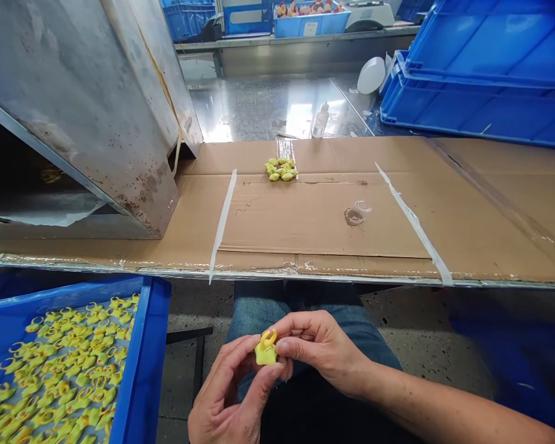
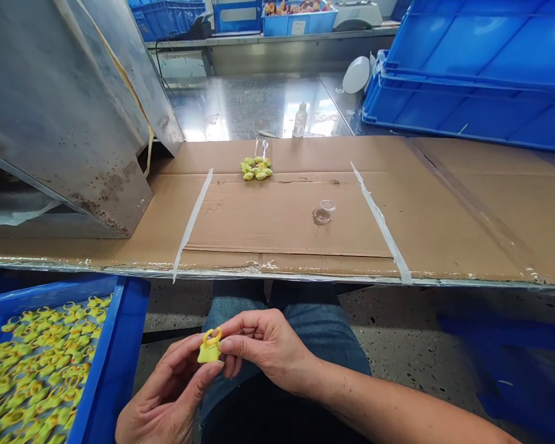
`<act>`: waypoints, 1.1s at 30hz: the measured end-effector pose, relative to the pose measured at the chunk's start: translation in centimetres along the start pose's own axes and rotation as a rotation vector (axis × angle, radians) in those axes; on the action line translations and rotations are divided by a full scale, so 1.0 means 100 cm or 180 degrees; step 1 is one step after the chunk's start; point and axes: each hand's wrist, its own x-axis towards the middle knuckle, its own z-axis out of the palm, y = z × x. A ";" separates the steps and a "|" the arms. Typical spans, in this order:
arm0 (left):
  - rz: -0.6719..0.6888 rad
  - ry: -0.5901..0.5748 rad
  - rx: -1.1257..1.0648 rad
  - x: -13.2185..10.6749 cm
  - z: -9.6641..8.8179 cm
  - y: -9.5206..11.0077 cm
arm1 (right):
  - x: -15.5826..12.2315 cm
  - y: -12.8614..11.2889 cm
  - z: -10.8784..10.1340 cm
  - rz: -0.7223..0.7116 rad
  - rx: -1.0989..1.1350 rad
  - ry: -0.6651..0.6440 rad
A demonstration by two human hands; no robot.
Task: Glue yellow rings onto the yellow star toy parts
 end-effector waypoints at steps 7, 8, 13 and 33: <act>-0.0935 0.0291 -0.0735 0.004 0.007 0.008 | -0.002 0.000 0.002 -0.0160 -0.0205 -0.0045; -0.1095 0.0274 -0.0911 0.004 0.008 0.008 | -0.002 -0.001 0.002 -0.0357 -0.0454 -0.0035; -0.1739 -0.0226 -0.1574 0.006 0.008 0.007 | -0.004 -0.007 0.001 -0.1528 -0.1777 0.0266; -0.1794 -0.1370 -0.1586 -0.001 -0.010 -0.010 | -0.015 -0.016 0.000 -0.2905 -0.2575 -0.0832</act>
